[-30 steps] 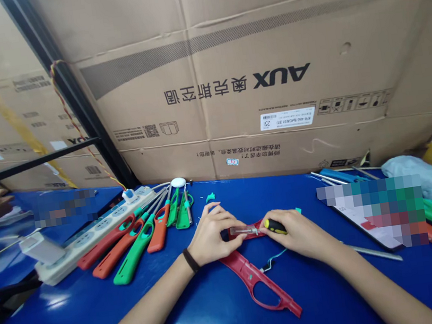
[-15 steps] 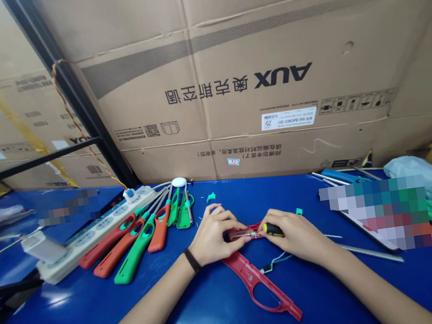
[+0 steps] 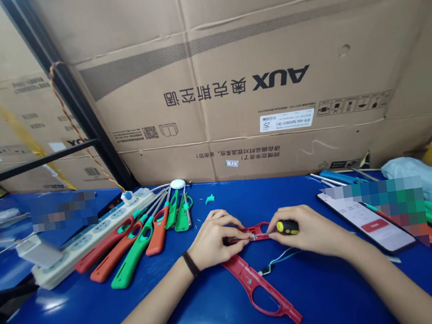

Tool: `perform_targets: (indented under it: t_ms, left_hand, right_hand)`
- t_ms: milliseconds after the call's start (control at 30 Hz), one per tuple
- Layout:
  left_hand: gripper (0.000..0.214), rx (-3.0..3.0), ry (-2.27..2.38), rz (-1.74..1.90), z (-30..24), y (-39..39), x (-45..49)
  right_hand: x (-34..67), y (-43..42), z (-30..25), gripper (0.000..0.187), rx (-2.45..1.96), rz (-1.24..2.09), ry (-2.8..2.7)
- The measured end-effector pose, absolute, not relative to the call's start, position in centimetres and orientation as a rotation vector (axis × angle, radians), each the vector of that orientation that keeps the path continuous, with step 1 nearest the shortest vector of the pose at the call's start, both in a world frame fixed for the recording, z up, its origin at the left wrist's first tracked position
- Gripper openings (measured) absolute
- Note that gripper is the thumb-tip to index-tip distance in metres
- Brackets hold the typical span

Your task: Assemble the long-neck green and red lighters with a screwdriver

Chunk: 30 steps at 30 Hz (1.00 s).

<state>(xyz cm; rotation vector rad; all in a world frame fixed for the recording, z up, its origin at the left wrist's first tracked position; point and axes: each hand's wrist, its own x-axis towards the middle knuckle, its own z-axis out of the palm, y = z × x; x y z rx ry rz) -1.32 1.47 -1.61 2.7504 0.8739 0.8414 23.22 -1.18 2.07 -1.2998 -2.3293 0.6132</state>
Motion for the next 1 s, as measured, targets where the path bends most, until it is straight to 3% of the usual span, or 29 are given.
perform_targets:
  t_ms: [167,333,1000]
  left_hand:
    - [0.013,2.702,0.893,0.816,-1.6,1.7,-1.6]
    - [0.018,2.659,0.928,0.810,-2.2,2.2,-1.9]
    - [0.022,2.615,0.882,0.693,-1.8,1.9,-1.9]
  right_hand:
    - [24.6,-1.3,2.2,0.033,-1.353,0.848,-2.386]
    - [23.8,-1.0,0.8,0.017,-1.328,0.838,-2.472]
    - [23.8,0.3,0.0,0.022,-1.407,0.633,-2.226]
